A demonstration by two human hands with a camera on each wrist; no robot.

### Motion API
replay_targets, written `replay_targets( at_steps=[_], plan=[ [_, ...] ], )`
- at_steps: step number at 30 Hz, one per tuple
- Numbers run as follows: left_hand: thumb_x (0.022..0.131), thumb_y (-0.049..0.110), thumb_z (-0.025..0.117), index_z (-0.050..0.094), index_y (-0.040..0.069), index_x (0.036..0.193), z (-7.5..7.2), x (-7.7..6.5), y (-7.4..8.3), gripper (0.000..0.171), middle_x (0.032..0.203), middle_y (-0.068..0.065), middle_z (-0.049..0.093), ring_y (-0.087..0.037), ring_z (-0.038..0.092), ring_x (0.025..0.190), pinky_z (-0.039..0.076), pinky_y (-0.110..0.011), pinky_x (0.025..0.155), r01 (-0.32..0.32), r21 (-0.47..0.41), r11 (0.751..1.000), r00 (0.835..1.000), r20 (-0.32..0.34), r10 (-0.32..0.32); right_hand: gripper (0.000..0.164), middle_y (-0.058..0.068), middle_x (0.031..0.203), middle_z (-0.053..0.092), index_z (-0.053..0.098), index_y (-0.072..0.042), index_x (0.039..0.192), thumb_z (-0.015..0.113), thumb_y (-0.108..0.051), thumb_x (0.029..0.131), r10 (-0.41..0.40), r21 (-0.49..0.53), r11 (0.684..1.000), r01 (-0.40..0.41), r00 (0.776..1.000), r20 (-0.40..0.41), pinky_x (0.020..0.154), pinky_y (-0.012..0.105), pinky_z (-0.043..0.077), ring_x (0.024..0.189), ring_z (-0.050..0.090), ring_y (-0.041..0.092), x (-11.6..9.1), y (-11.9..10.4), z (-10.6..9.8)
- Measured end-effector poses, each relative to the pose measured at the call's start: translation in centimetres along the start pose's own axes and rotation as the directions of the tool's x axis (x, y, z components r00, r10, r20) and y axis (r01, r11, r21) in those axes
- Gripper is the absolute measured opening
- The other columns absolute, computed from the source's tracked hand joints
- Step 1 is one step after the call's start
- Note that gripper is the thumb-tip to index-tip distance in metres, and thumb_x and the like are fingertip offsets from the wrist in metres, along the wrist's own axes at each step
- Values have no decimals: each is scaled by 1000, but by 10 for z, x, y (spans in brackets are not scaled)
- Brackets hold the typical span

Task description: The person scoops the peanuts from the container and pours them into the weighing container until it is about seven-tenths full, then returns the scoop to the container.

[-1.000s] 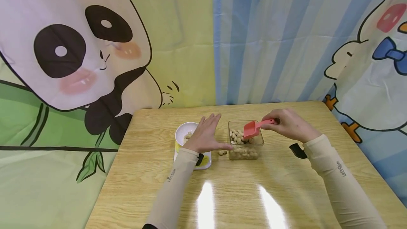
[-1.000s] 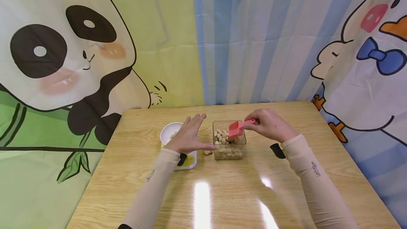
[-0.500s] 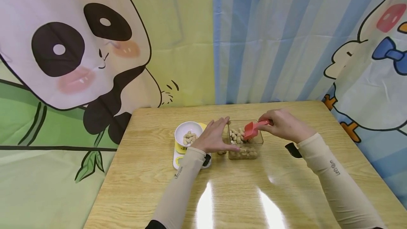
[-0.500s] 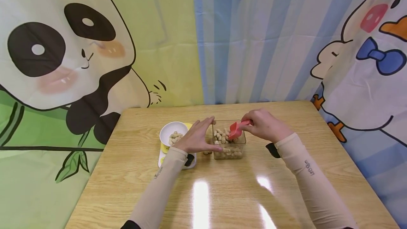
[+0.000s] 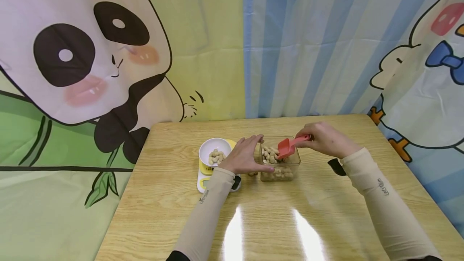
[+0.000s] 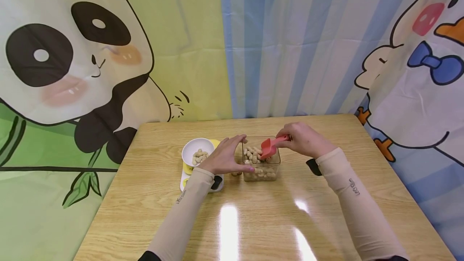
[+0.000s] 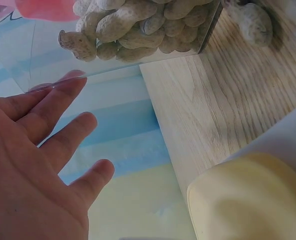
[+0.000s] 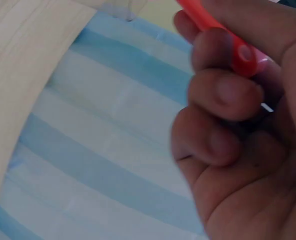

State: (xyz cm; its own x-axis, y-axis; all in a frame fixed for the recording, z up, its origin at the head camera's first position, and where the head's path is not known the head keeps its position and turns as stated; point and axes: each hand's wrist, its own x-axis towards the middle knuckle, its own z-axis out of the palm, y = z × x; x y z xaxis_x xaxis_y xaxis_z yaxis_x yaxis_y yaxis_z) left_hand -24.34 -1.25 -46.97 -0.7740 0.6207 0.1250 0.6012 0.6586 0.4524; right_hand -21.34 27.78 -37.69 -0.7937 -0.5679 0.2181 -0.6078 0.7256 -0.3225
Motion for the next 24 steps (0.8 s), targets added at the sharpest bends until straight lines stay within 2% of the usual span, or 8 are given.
replay_targets(
  at_steps=[14, 24],
  plan=[
    [69, 86, 66, 30, 20, 158, 1, 0, -1, 117, 150, 6, 48, -17, 41, 142, 17, -43, 124, 16, -11, 1000, 1000, 8, -16, 13, -13, 84, 67, 79, -16, 103, 78, -21, 91, -86, 133, 987, 91, 995, -48, 51, 25, 46, 58, 51, 4, -4, 20, 7],
    [68, 88, 65, 30, 20, 159, 1, 0, -1, 119, 151, 7, 47, -17, 40, 143, 17, -42, 124, 22, -25, 999, 1000, 15, -21, 14, -12, 82, 66, 79, -14, 103, 80, -20, 90, -64, 124, 990, 72, 996, -70, 50, 25, 46, 57, 51, 4, 2, 16, 16]
  ],
)
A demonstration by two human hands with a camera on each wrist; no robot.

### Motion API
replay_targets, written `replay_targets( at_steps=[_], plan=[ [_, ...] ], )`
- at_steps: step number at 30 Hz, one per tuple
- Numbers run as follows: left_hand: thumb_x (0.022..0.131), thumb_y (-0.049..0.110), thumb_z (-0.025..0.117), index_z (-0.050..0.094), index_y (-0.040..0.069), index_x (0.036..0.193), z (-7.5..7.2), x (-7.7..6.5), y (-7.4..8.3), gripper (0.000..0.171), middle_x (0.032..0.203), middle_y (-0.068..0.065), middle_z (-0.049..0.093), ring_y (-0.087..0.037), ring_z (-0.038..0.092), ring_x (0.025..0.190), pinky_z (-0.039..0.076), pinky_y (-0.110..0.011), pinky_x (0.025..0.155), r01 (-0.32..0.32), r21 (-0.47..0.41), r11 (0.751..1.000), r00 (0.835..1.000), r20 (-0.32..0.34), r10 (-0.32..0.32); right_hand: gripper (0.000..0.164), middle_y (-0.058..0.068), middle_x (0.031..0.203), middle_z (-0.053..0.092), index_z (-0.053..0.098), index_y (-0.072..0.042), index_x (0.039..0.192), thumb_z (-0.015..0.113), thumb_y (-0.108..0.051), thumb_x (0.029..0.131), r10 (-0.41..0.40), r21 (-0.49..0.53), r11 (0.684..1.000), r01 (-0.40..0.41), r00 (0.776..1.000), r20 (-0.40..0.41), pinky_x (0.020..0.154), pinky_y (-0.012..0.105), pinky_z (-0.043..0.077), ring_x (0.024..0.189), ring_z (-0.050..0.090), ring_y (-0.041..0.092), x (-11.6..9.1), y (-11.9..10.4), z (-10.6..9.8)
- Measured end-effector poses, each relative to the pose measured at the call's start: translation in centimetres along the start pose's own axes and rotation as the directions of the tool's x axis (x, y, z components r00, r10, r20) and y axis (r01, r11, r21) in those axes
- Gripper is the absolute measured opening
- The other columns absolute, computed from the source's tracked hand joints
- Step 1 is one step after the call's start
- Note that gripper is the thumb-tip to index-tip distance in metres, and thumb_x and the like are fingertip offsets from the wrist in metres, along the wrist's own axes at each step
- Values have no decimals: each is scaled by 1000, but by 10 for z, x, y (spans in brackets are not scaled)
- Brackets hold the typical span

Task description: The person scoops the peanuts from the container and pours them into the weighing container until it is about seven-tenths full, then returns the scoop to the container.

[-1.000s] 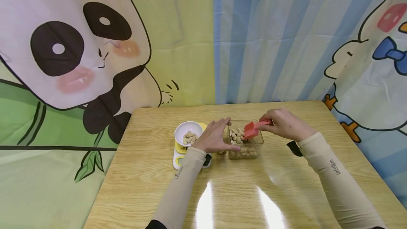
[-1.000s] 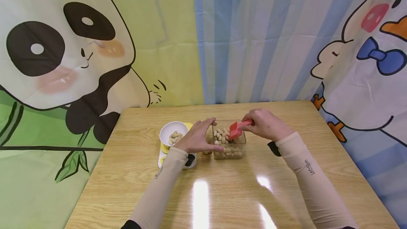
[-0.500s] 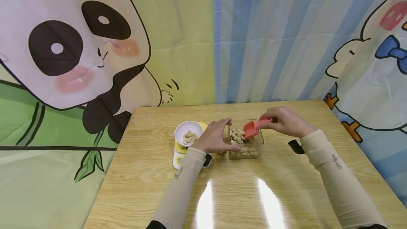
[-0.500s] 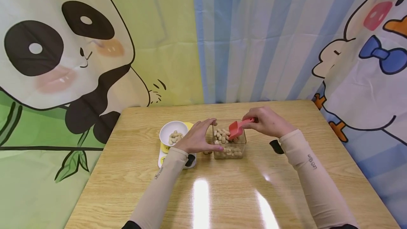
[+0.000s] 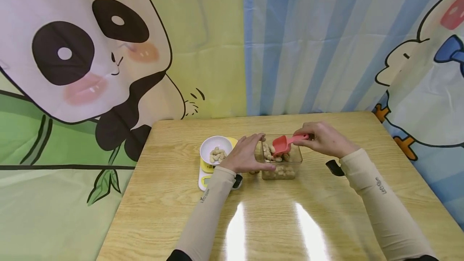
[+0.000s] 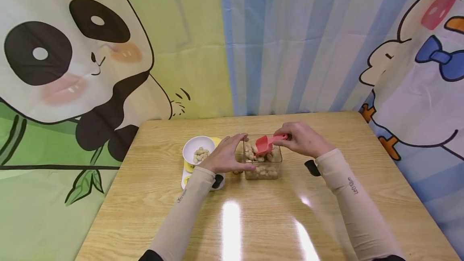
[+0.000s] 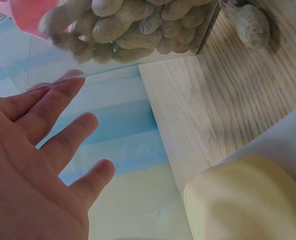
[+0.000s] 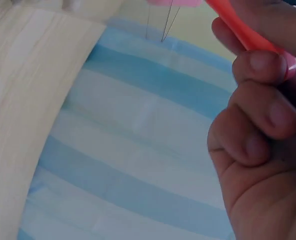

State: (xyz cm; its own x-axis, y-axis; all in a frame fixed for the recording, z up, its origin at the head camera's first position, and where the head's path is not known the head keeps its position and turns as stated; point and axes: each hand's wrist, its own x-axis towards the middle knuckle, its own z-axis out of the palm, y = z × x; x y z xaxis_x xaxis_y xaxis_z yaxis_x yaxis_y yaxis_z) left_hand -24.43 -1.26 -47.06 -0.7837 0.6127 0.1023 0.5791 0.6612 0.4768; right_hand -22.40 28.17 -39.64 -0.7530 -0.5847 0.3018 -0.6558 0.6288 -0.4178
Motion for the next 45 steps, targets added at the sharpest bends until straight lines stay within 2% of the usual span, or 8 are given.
replay_targets(
  at_steps=[7, 15, 19, 23, 29, 40, 45],
  plan=[
    [68, 88, 65, 27, 21, 160, 0, 1, 1, 120, 153, 8, 45, -17, 39, 143, 16, -42, 124, 5, -9, 1000, 1000, 3, -5, 16, -14, 80, 65, 79, -15, 105, 79, -22, 90, -10, 48, 999, 11, 1000, -14, 49, 25, 45, 56, 49, 5, 1, 8, 7],
    [68, 88, 65, 25, 23, 161, 2, 0, 1, 121, 153, 9, 44, -19, 39, 143, 17, -41, 124, 14, -28, 1000, 1000, 2, -14, 16, -15, 83, 66, 79, -15, 106, 78, -22, 91, -28, 54, 998, 29, 999, -18, 50, 25, 45, 57, 49, 4, -3, 13, 11],
    [69, 88, 65, 25, 22, 161, 3, -1, 1, 120, 153, 8, 44, -19, 40, 143, 16, -41, 124, 11, -22, 1000, 1000, 8, -11, 16, -14, 82, 65, 79, -13, 106, 78, -21, 92, -34, 27, 999, 34, 999, -13, 51, 24, 46, 57, 50, 3, -3, 10, 10],
    [70, 84, 68, 26, 22, 161, 3, -1, 1, 118, 152, 8, 46, -19, 40, 142, 17, -41, 123, 15, -28, 999, 1000, -1, -15, 15, -12, 82, 65, 79, -12, 104, 78, -19, 91, -82, -30, 996, 81, 997, -9, 53, 24, 47, 60, 50, 2, 0, 7, 9],
    [69, 83, 70, 27, 22, 160, 1, -1, 3, 118, 152, 8, 46, -19, 39, 143, 20, -42, 123, 15, -41, 999, 1000, -6, -16, 14, -12, 80, 60, 79, -11, 105, 76, -18, 93, -117, -81, 989, 121, 992, 57, 53, 23, 45, 59, 47, 0, 1, 5, 5],
    [69, 87, 65, 29, 23, 159, 4, -3, 2, 117, 148, 8, 48, -17, 44, 138, 21, -41, 123, 13, -10, 1000, 1000, -6, -13, 13, -14, 81, 60, 78, -13, 105, 76, -18, 93, -125, -20, 992, 128, 988, 94, 53, 23, 47, 59, 48, 0, -1, -3, 9],
    [69, 87, 66, 28, 23, 160, 2, -3, 2, 118, 151, 7, 47, -18, 43, 139, 22, -42, 122, 11, -19, 1000, 1000, -11, -11, 12, -14, 83, 63, 78, -13, 104, 76, -17, 92, -96, 5, 995, 96, 994, 54, 55, 24, 48, 60, 50, 1, -2, -3, 14]
  ],
)
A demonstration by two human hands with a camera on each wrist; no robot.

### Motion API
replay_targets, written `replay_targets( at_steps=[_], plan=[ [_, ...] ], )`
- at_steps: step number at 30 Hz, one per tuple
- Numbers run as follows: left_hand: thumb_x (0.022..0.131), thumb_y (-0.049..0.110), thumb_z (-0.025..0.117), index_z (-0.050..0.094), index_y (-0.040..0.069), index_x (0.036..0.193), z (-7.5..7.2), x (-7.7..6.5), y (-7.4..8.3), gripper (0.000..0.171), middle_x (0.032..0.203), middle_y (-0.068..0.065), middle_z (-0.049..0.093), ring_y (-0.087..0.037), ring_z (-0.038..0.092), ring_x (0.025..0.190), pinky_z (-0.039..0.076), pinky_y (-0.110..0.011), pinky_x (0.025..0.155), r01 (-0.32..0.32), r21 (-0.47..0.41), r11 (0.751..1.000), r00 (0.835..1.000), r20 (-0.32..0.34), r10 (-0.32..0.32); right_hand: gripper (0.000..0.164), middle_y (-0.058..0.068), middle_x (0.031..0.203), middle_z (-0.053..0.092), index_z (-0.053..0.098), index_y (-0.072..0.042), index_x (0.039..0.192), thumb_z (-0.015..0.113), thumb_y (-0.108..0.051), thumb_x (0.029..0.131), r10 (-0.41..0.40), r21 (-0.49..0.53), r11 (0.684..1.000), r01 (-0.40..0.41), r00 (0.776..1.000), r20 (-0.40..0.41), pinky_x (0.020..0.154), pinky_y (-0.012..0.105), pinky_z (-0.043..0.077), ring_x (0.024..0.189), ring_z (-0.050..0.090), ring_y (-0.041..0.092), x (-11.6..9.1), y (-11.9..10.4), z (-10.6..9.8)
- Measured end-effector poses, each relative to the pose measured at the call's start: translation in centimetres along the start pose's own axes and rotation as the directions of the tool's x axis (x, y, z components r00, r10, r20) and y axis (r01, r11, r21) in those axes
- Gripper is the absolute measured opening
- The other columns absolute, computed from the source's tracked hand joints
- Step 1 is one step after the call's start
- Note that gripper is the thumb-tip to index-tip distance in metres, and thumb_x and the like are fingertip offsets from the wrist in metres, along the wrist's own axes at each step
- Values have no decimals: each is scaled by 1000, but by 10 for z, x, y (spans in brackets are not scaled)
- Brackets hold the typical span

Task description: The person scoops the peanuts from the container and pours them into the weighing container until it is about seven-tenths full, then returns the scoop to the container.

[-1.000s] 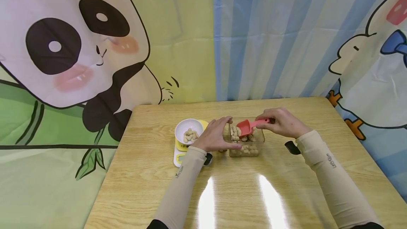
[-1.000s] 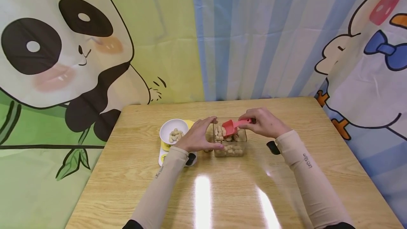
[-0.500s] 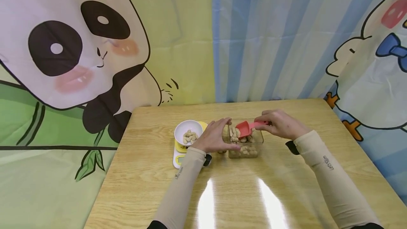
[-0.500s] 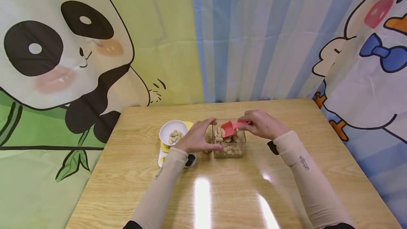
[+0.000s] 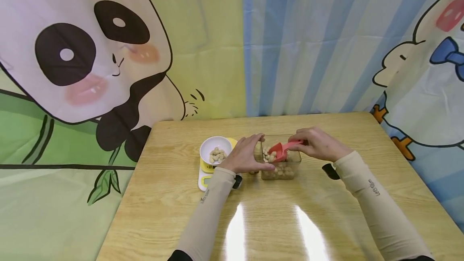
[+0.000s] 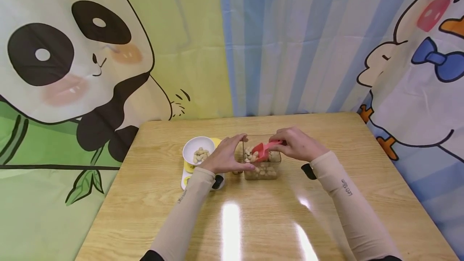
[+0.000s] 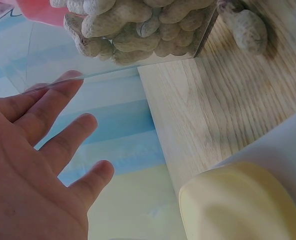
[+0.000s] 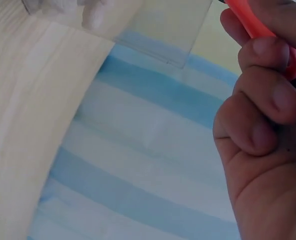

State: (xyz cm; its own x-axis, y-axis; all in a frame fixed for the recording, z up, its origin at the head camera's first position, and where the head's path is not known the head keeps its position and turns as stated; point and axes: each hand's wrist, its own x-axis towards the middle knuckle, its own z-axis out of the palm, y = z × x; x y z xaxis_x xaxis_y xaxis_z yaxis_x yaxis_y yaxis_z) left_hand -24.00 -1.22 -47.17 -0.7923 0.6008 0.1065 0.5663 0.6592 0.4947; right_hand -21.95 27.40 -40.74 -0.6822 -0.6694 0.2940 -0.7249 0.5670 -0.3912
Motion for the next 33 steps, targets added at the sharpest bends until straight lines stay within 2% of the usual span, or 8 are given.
replay_targets(
  at_steps=[8, 14, 21, 27, 29, 33],
  plan=[
    [69, 87, 66, 30, 22, 159, 3, 0, 0, 117, 149, 7, 49, -18, 45, 138, 22, -41, 122, -9, 2, 1000, 1000, 5, 9, 13, -12, 77, 62, 78, -19, 106, 75, -22, 94, 94, 112, 990, -86, 993, -66, 52, 25, 45, 58, 49, 5, -18, 8, 9],
    [68, 86, 66, 32, 21, 158, 3, 0, -1, 116, 147, 7, 50, -19, 46, 136, 24, -44, 121, -9, -13, 1000, 1000, -9, 9, 13, -14, 71, 55, 78, -21, 105, 77, -20, 92, 107, 107, 990, -92, 984, -145, 51, 23, 43, 56, 46, 4, -24, 11, 15],
    [68, 88, 65, 32, 26, 156, 2, 2, -1, 113, 145, 10, 49, -16, 47, 134, 26, -42, 120, 3, -17, 1000, 1000, -12, -3, 13, -16, 74, 58, 78, -16, 102, 76, -24, 93, 95, 55, 994, -89, 989, -112, 52, 24, 46, 56, 49, 3, -13, -3, 11],
    [67, 89, 65, 30, 25, 158, 2, 1, -1, 116, 146, 9, 50, -17, 47, 135, 28, -43, 120, 14, -24, 1000, 1000, -16, -14, 11, -17, 73, 57, 78, -20, 103, 76, -24, 93, 85, 70, 995, -76, 987, -135, 52, 24, 44, 56, 48, 3, -16, 4, 15],
    [67, 89, 64, 30, 25, 158, 2, 0, -1, 116, 146, 9, 49, -17, 46, 136, 27, -42, 120, 18, -19, 1000, 1000, -13, -18, 12, -16, 72, 58, 78, -21, 104, 76, -23, 93, 104, 103, 991, -90, 985, -139, 52, 25, 44, 56, 48, 5, -20, 8, 17],
    [68, 87, 66, 27, 25, 160, 1, 0, 0, 117, 150, 8, 47, -18, 44, 139, 22, -42, 122, 16, -10, 1000, 1000, -4, -16, 15, -10, 79, 65, 78, -21, 109, 75, -22, 94, 198, 210, 963, -166, 970, -139, 53, 26, 47, 59, 53, 11, -29, 14, 20]
  ],
)
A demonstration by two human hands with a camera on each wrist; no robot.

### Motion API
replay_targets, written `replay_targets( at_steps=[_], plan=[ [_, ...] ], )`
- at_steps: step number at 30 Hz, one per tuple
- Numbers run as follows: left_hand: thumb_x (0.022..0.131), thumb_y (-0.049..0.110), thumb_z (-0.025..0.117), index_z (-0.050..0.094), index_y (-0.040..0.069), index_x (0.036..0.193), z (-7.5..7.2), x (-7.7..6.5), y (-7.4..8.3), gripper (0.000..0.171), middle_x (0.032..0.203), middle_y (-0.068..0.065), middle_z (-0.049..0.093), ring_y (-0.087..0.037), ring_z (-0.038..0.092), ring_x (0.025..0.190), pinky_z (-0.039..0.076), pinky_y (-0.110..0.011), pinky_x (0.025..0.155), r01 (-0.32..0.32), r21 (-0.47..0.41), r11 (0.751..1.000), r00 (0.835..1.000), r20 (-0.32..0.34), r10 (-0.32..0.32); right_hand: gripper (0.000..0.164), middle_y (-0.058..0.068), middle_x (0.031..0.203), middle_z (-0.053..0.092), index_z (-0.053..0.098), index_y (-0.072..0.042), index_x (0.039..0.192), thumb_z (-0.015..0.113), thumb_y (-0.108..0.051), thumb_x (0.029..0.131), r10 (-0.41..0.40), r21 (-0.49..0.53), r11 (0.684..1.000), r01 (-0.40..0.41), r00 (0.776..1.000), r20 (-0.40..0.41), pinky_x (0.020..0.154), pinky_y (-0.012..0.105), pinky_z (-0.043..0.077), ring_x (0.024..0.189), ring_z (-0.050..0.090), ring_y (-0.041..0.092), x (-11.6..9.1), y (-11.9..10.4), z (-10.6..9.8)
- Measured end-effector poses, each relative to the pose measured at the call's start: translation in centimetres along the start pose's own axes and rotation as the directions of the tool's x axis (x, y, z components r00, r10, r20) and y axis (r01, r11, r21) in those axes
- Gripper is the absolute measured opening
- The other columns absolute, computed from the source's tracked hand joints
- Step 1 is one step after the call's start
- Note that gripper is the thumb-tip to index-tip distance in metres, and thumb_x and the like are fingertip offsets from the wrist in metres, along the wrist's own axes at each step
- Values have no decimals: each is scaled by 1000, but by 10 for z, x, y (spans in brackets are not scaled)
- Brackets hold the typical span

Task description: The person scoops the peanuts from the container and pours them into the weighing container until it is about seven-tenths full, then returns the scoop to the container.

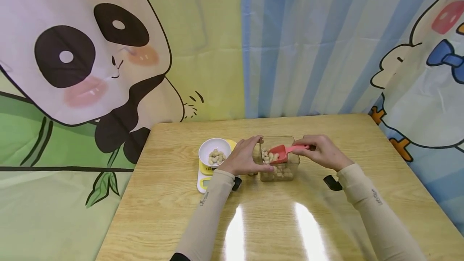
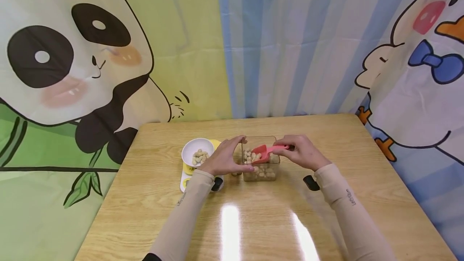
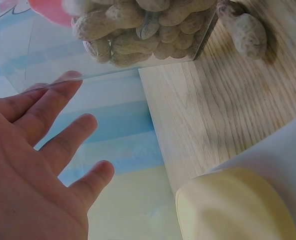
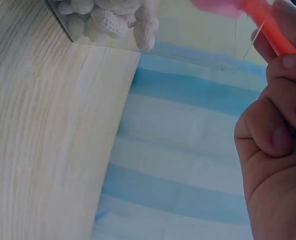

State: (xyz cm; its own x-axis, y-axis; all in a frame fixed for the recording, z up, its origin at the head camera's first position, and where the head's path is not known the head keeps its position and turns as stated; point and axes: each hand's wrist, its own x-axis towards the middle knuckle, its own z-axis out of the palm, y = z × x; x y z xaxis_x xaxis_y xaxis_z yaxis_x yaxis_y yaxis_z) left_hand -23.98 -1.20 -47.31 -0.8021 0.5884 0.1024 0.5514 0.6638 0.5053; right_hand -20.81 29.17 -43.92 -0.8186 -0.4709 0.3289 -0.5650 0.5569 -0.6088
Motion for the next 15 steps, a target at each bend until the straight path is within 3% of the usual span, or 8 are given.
replay_targets(
  at_steps=[5, 15],
  plan=[
    [69, 84, 69, 29, 25, 158, 0, 1, 0, 114, 148, 9, 48, -18, 45, 137, 25, -43, 121, -6, -5, 1000, 1000, -8, 6, 18, -6, 91, 70, 77, -23, 113, 73, -25, 96, 97, 64, 993, -95, 995, -20, 58, 28, 51, 65, 58, 17, -2, 4, 2],
    [67, 90, 63, 29, 26, 159, 1, 1, -2, 117, 150, 10, 47, -17, 44, 138, 29, -44, 119, 3, -16, 1000, 1000, 0, -3, 16, -11, 85, 67, 77, -26, 110, 75, -28, 94, 65, 32, 997, -63, 996, -52, 56, 28, 49, 62, 54, 12, 3, 1, 8]
  ],
)
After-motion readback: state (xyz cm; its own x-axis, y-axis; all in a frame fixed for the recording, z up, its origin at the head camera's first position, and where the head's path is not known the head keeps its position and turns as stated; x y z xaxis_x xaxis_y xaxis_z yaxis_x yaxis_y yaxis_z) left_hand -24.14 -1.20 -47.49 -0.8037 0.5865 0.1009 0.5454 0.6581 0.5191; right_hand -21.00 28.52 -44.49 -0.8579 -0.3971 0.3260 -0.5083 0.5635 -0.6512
